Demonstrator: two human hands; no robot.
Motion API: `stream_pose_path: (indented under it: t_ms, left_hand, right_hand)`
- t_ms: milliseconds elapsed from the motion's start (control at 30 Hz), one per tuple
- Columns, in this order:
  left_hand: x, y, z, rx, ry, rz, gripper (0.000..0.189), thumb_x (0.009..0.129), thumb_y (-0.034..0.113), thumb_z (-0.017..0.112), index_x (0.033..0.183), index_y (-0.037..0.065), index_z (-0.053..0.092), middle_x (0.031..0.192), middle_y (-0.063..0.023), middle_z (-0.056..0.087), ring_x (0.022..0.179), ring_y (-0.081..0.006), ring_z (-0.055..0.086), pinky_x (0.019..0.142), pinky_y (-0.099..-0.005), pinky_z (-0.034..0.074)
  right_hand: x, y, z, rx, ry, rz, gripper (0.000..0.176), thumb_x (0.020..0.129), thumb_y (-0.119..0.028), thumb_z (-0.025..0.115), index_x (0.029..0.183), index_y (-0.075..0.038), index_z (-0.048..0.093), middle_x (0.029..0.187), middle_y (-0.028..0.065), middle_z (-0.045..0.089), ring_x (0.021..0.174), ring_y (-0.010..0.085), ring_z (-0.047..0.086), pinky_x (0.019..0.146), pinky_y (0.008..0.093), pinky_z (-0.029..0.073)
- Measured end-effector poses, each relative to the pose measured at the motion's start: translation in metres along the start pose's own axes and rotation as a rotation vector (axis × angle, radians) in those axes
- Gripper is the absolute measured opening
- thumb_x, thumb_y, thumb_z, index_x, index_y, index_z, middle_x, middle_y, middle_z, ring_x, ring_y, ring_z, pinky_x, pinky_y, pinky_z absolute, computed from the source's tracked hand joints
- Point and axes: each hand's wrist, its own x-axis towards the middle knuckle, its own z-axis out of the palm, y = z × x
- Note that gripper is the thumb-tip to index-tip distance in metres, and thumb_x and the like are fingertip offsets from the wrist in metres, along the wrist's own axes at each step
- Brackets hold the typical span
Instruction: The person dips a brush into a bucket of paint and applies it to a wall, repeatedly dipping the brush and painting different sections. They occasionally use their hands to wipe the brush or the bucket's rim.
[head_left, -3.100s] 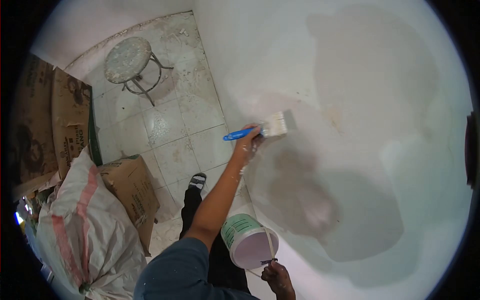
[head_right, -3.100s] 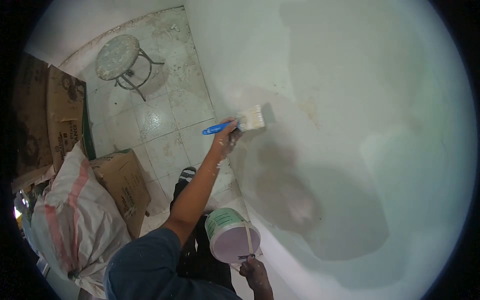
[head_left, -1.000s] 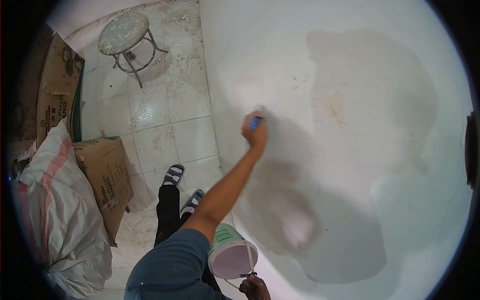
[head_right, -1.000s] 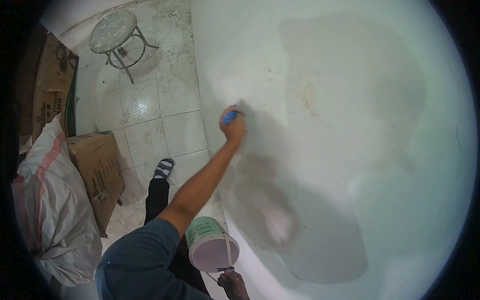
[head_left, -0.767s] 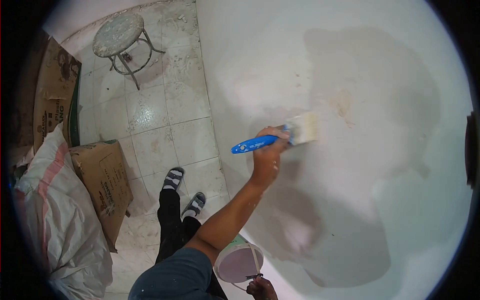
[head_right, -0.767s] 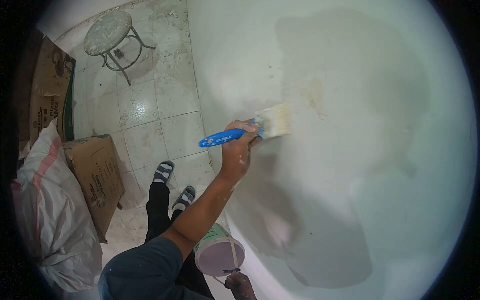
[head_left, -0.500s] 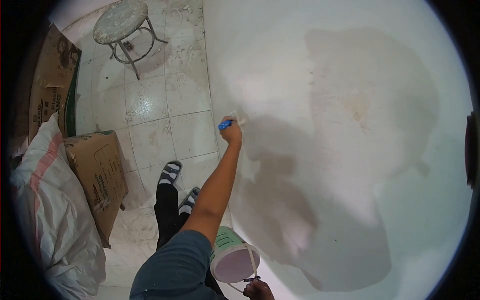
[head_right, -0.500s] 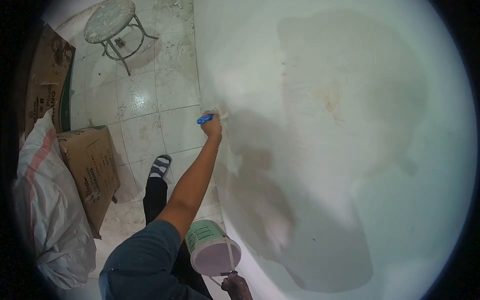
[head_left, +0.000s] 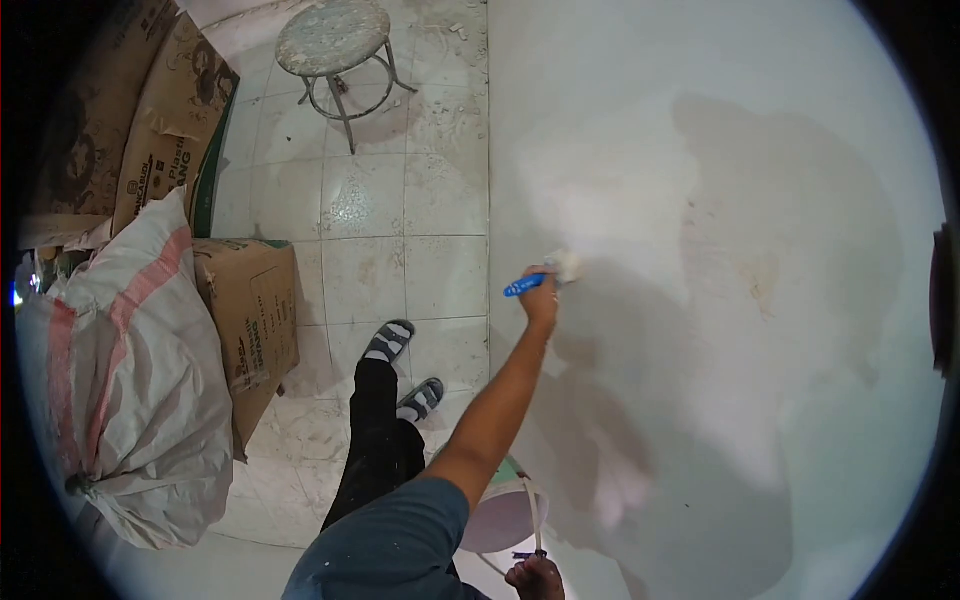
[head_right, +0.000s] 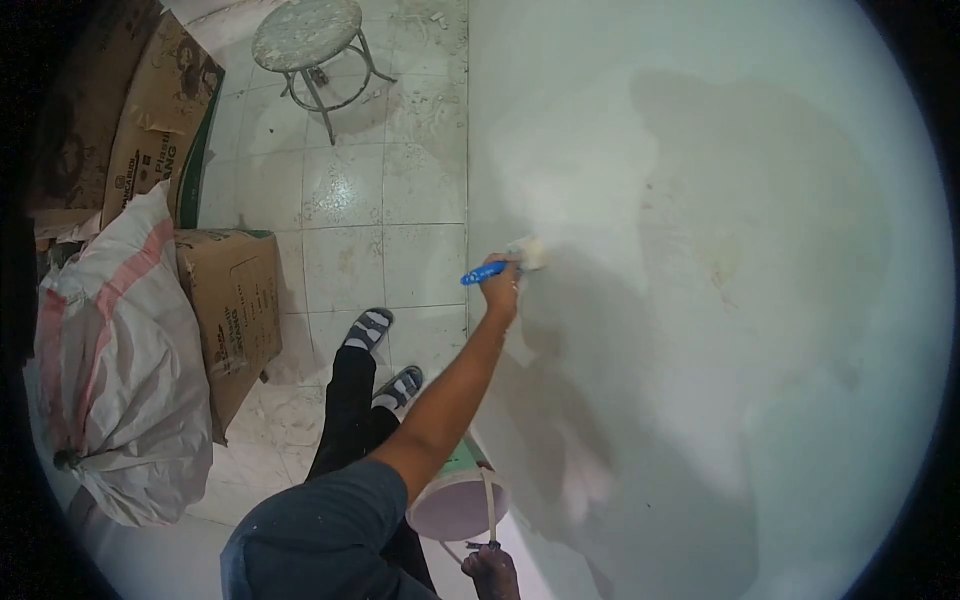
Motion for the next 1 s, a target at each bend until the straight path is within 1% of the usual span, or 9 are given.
stream_pose_path:
  t_ms: [67,100,133,200,367,533,567,733,1000]
  left_hand:
    - [0.040,-0.056,-0.041,0.509,0.338,0.264,0.013,0.073,0.015,0.067,0.078,0.006,0.060,0.067,-0.0055,0.059,0.059,-0.0153,0.056,0.059,-0.0298,0.046]
    - [0.050,-0.071,-0.069,0.440,0.332,0.078,0.015,0.073,0.016,0.066,0.078,0.004,0.059,0.064,-0.0067,0.059,0.055,-0.0172,0.054,0.056,-0.0306,0.046]
    - [0.048,-0.073,-0.094,0.477,0.301,0.189,0.011,0.073,0.012,0.066,0.077,0.005,0.059,0.064,-0.0039,0.058,0.055,-0.0148,0.053,0.054,-0.0294,0.045]
    - [-0.011,-0.004,-0.128,0.194,0.080,0.110,0.010,0.071,0.003,0.066,0.078,0.009,0.060,0.066,0.0004,0.057,0.058,-0.0103,0.053,0.052,-0.0238,0.044]
    - [-0.097,0.068,-0.271,0.167,0.088,-0.072,0.022,0.075,0.005,0.064,0.095,0.005,0.057,0.087,-0.0037,0.055,0.077,-0.0156,0.056,0.066,-0.0275,0.048]
    - [-0.223,0.183,-0.310,-0.074,0.020,-0.273,0.024,0.082,0.023,0.057,0.100,0.006,0.055,0.094,-0.0080,0.059,0.079,-0.0191,0.057,0.074,-0.0329,0.049]
    - [-0.244,0.198,-0.314,-0.063,0.023,-0.266,0.024,0.082,0.023,0.057,0.100,0.006,0.055,0.094,-0.0080,0.059,0.079,-0.0191,0.057,0.074,-0.0329,0.049]
    - [-0.329,0.277,-0.300,0.081,-0.002,-0.203,0.031,0.086,0.034,0.047,0.098,0.008,0.056,0.082,-0.0059,0.061,0.067,-0.0153,0.056,0.060,-0.0271,0.043]
    - [-0.452,0.351,-0.188,0.211,-0.126,0.059,0.016,0.084,0.016,0.056,0.075,0.004,0.052,0.061,-0.0038,0.054,0.050,-0.0114,0.050,0.046,-0.0238,0.036]
  right_hand:
    - [-0.001,0.003,-0.008,0.009,-0.082,0.025,0.030,0.091,-0.030,0.051,0.095,-0.001,0.057,0.062,-0.0003,0.040,0.057,0.0125,0.040,0.055,0.0288,0.032]
    - [0.000,0.003,-0.010,0.020,-0.071,-0.004,0.030,0.091,-0.030,0.051,0.095,-0.001,0.057,0.062,-0.0003,0.040,0.057,0.0125,0.040,0.055,0.0288,0.032]
    - [0.004,0.007,-0.016,0.018,-0.116,-0.014,0.024,0.088,-0.028,0.054,0.082,-0.005,0.049,0.060,-0.0014,0.036,0.055,0.0117,0.035,0.054,0.0282,0.029]
    - [-0.003,0.002,-0.018,0.046,-0.139,0.001,0.033,0.084,-0.023,0.059,0.060,-0.011,0.041,0.056,-0.0018,0.035,0.054,0.0129,0.038,0.055,0.0289,0.032]
    - [-0.023,0.000,-0.031,-0.053,-0.157,-0.106,0.033,0.086,-0.024,0.058,0.063,-0.012,0.037,0.055,-0.0032,0.028,0.050,0.0104,0.030,0.050,0.0280,0.027]
    - [-0.032,-0.013,-0.039,-0.028,-0.404,-0.259,0.037,0.090,-0.025,0.051,0.060,-0.013,0.034,0.055,-0.0036,0.025,0.049,0.0099,0.026,0.048,0.0278,0.024]
    - [-0.019,-0.008,-0.050,0.023,-0.400,-0.143,0.027,0.087,-0.023,0.057,0.068,-0.010,0.042,0.058,-0.0033,0.033,0.051,0.0092,0.037,0.051,0.0273,0.031]
    - [-0.045,-0.025,-0.040,0.039,-0.503,-0.149,0.029,0.088,-0.024,0.057,0.069,-0.011,0.039,0.056,-0.0036,0.031,0.047,0.0094,0.034,0.048,0.0272,0.030]
    - [-0.097,-0.063,-0.023,0.035,-0.654,-0.139,0.036,0.089,-0.036,0.054,0.067,-0.012,0.038,0.056,-0.0029,0.029,0.047,0.0102,0.031,0.045,0.0265,0.027]
